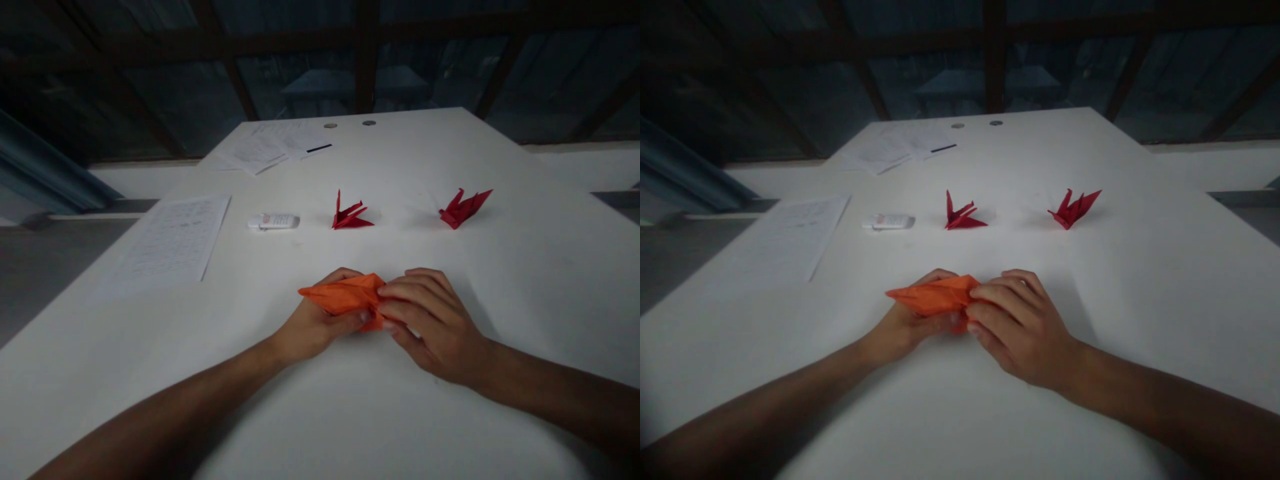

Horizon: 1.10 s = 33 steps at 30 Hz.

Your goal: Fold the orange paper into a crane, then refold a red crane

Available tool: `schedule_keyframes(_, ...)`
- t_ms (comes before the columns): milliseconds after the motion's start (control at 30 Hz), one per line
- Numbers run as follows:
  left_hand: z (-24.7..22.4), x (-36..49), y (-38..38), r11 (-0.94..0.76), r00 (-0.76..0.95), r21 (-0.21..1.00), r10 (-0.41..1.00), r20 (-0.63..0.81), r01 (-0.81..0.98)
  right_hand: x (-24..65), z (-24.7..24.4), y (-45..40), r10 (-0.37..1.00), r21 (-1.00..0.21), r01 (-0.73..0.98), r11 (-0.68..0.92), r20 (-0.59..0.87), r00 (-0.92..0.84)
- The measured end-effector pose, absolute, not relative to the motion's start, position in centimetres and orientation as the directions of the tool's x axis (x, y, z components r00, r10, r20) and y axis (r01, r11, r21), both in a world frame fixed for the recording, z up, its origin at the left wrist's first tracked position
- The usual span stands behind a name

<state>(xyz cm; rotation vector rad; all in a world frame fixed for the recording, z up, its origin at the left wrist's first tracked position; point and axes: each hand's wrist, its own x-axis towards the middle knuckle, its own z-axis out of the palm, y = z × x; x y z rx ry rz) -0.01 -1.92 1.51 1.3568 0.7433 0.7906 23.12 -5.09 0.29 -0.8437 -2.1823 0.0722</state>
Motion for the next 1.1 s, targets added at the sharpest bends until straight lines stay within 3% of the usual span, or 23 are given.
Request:
schedule_keyframes(200, 1.4, -0.1, -1.9, 0.035, 0.614, 0.999, 0.788, -0.034, 0.01, 22.5, 1.0, -4.7, 0.855, -0.714, 0.47, 0.519, 0.45, -0.26)
schedule_keyframes(433, 1.3, 0.4, -2.1, 0.0, 0.637, 1.0, 0.771, 0.011, -0.018, 22.2, 0.9, -4.7, 0.935, -0.919, 0.278, 0.28, 0.195, -0.296)
schedule_keyframes(567, 1.0, 0.8, -2.2, -0.015, 0.472, 0.999, 0.881, -0.005, 0.039, 22.0, 0.5, -5.0, 0.953, -0.939, 0.26, 0.223, 0.155, -0.259)
schedule_keyframes(700, 0.9, 1.2, -2.4, 0.011, 0.384, 1.0, 0.923, -0.019, 0.023, 21.8, 0.1, -5.2, 0.946, -0.898, 0.299, 0.323, 0.296, -0.133)
schedule_keyframes(800, 0.9, 1.2, -2.3, -0.018, 0.36, 1.0, 0.933, 0.015, 0.004, 22.0, 0.3, -5.2, 0.89, -0.797, 0.407, 0.447, 0.44, -0.115)
schedule_keyframes(933, 0.8, 0.7, -1.6, -0.116, 0.247, 0.993, 0.963, 0.107, 0.022, 22.3, 0.6, -5.0, 0.741, -0.58, 0.478, 0.659, 0.61, -0.281)
schedule_keyframes(1000, 0.6, 0.5, -1.3, -0.111, 0.257, 0.993, 0.961, 0.1, 0.027, 22.4, 0.7, -5.0, 0.725, -0.566, 0.462, 0.683, 0.601, -0.336)
schedule_keyframes(1100, 0.4, 0.4, -1.2, -0.06, 0.312, 0.998, 0.948, 0.053, 0.012, 22.4, 0.6, -5.2, 0.8, -0.656, 0.458, 0.6, 0.501, -0.331)
